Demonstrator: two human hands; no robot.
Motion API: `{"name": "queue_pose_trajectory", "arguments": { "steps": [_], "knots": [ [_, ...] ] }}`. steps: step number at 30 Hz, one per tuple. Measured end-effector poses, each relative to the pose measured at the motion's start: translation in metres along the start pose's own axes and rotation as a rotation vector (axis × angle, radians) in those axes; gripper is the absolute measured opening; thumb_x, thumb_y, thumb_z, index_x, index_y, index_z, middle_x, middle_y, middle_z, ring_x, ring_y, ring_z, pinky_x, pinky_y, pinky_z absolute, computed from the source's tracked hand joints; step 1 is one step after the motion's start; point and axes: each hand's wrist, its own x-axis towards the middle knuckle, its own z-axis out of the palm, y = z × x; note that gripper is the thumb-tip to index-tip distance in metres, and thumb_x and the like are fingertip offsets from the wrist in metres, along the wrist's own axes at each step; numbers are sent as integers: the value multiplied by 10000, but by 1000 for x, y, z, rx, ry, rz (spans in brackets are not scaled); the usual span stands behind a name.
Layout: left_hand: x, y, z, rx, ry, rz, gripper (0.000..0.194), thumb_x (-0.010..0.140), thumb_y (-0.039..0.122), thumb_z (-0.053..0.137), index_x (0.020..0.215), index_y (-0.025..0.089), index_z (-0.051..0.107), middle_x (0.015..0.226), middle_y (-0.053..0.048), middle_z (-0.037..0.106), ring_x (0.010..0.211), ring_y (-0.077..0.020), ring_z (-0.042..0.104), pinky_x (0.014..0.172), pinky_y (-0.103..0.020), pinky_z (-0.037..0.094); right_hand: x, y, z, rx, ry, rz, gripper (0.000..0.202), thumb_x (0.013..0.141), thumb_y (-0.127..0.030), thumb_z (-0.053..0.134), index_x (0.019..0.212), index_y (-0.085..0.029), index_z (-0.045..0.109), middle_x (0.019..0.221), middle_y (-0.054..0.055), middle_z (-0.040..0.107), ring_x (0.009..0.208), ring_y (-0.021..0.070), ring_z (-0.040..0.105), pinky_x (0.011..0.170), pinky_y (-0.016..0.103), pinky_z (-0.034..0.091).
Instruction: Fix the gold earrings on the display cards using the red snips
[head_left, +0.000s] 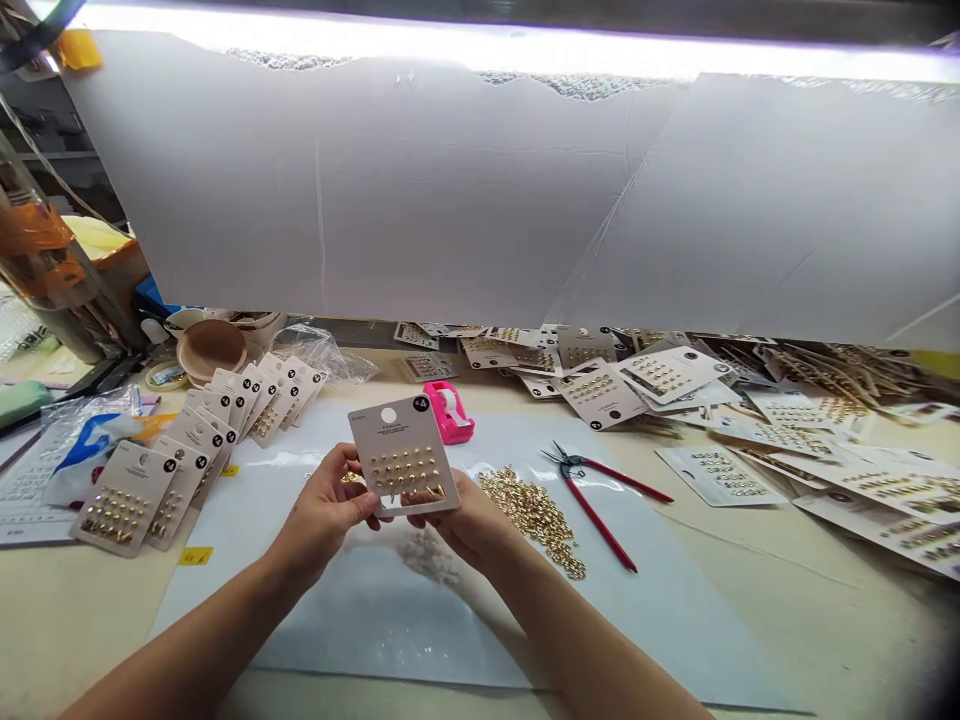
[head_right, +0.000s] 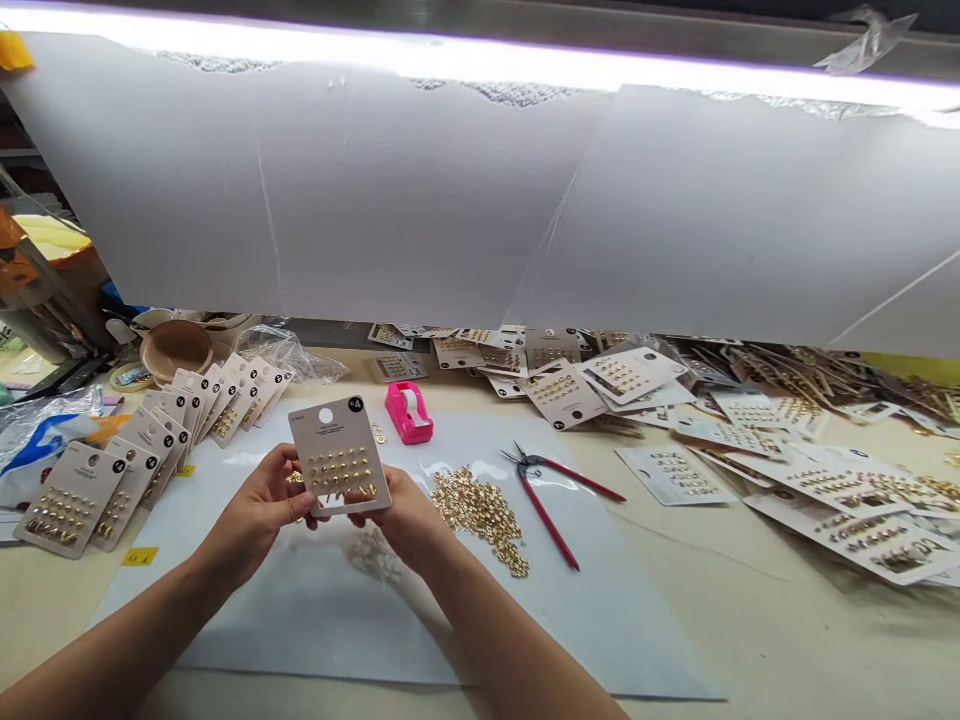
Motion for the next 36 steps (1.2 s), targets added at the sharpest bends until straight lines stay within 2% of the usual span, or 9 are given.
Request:
{"name": "queue_pose_trajectory", "arguments": {
  "steps": [3, 11, 15, 19, 22, 25, 29, 34, 36],
  "knots": [
    [0, -2, 0, 21, -32, -15, 248, 703, 222, 683, 910, 219, 547, 841, 5, 540, 618, -123, 600, 561, -264, 450, -3, 0, 7, 64, -138, 21, 246, 672, -290, 692, 891, -180, 673, 788, 40, 652, 650, 133, 552, 501, 230, 331],
    [0, -4, 0, 30, -63, -1, 227, 735, 219, 664, 923, 219, 537, 824, 4, 558, 617, -107, 574, 578, -249, 405, -7, -3, 10, 116, -183, 19, 241, 708, -327, 682, 907, -191, 669, 795, 43, 643, 682, 137, 544, 514, 228, 331],
    [-2, -5, 1, 20, -101, -18, 232, 746, 214, 653, 945, 219, 533, 844, -7, 571, 653, -131, 597, 603, -265, 404, -9, -1, 12, 125, -163, 9, 204, 700, -309, 691, 860, -183, 678, 762, 34, 638, 654, 125, 534, 506, 221, 340],
    [-2, -7, 1, 6, -137, -25, 246, 742, 229, 662, 956, 210, 541, 842, -11, 567, 681, -140, 588, 624, -278, 410, -10, 0, 12, 159, -109, 60, 223, 630, -302, 750, 797, -170, 685, 693, 23, 627, 607, 118, 528, 496, 218, 366],
    [-1, -10, 1, -4, -147, -30, 263, 729, 227, 677, 955, 200, 545, 845, -13, 556, 690, -130, 558, 614, -270, 406, -11, 1, 12, 205, -111, 70, 267, 588, -287, 785, 812, -170, 698, 695, 26, 638, 629, 135, 554, 585, 263, 437],
    [1, -13, 1, -26, -164, -40, 259, 731, 215, 675, 956, 198, 546, 853, -16, 551, 707, -128, 543, 618, -269, 408, -12, 3, 11, 216, -108, 71, 275, 597, -283, 783, 838, -174, 707, 721, 28, 650, 647, 141, 566, 624, 282, 448],
    [1, -13, 1, -40, -165, -46, 267, 725, 213, 682, 954, 202, 546, 840, -7, 539, 695, -129, 545, 617, -276, 408, -13, 5, 12, 181, -99, 51, 261, 646, -298, 746, 873, -175, 708, 738, 34, 656, 634, 130, 554, 508, 227, 369],
    [1, -13, -1, -39, -158, -49, 252, 719, 209, 691, 925, 198, 545, 821, -6, 546, 718, -136, 541, 611, -269, 412, -15, 7, 15, 192, -72, 36, 236, 632, -257, 740, 854, -189, 699, 752, 17, 652, 665, 142, 564, 652, 288, 434],
    [1, -13, -1, -43, -172, -34, 251, 724, 202, 689, 930, 196, 546, 828, -14, 570, 718, -135, 544, 620, -269, 417, -16, 7, 16, 197, -58, 31, 213, 614, -271, 737, 802, -184, 688, 724, 10, 641, 643, 138, 548, 623, 281, 421]
  ]
}}
